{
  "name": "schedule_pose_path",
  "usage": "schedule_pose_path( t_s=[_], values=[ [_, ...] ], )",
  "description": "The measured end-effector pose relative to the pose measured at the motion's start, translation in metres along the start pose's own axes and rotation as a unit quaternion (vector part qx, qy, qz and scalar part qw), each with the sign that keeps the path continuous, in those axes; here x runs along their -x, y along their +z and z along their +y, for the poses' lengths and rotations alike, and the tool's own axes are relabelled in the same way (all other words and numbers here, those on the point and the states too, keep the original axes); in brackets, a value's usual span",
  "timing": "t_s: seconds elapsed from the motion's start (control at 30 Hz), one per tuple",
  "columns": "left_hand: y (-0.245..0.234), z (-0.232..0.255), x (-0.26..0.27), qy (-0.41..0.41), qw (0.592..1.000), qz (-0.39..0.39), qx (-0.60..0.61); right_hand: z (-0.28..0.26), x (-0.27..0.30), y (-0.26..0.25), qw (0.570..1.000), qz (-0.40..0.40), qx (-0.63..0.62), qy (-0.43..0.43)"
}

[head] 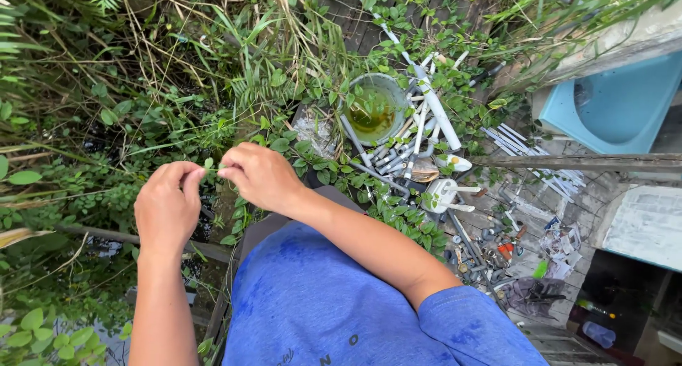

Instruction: Picking small green pods from a vine in a backyard setting

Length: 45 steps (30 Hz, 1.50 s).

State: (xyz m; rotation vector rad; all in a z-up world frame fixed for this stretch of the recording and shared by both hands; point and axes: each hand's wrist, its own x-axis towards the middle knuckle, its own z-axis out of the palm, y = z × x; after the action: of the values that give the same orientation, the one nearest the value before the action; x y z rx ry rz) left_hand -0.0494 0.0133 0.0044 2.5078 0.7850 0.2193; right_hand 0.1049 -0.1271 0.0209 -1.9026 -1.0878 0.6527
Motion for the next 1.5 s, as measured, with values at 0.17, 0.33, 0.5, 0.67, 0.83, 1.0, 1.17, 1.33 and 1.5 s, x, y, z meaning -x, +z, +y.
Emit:
schedule_pose_path(
  t_s=[0.17,0.33,0.5,0.67,0.83,1.0,1.17,1.33,1.5],
  values=[
    [0.002,-0.022,0.004,0.002,0.999,0.027,-0.025,-0.006,0.004,-0.01,1.0,0.001,-0.007,0.007],
    [0.005,-0.045,0.01,-0.01,0.997,0.067,-0.041,0.003,0.002,-0.006,0.999,0.042,-0.008,-0.015],
    [0.0,-0.041,0.01,-0.01,0.997,0.075,-0.013,0.018,0.002,0.008,0.994,0.08,-0.039,-0.057],
    [0.0,-0.039,0.013,-0.027,0.997,0.076,-0.002,0.007,0.002,0.003,0.991,0.08,-0.083,-0.062],
    [-0.008,-0.029,0.018,-0.046,0.996,0.078,-0.01,0.005,0.0,0.0,0.988,0.089,-0.109,-0.063],
    [-0.016,-0.019,0.024,-0.071,0.994,0.083,-0.019,0.0,-0.005,-0.008,0.992,0.08,-0.058,-0.084],
    [-0.01,-0.023,0.031,-0.085,0.991,0.101,-0.023,0.01,-0.01,-0.024,0.993,0.057,-0.043,-0.097],
    [-0.005,-0.021,0.042,-0.101,0.989,0.111,0.001,0.036,-0.007,-0.044,0.993,0.099,-0.036,-0.054],
    [-0.005,-0.013,0.05,-0.129,0.984,0.116,0.027,0.054,-0.004,-0.072,0.992,0.112,-0.026,0.045]
  ],
)
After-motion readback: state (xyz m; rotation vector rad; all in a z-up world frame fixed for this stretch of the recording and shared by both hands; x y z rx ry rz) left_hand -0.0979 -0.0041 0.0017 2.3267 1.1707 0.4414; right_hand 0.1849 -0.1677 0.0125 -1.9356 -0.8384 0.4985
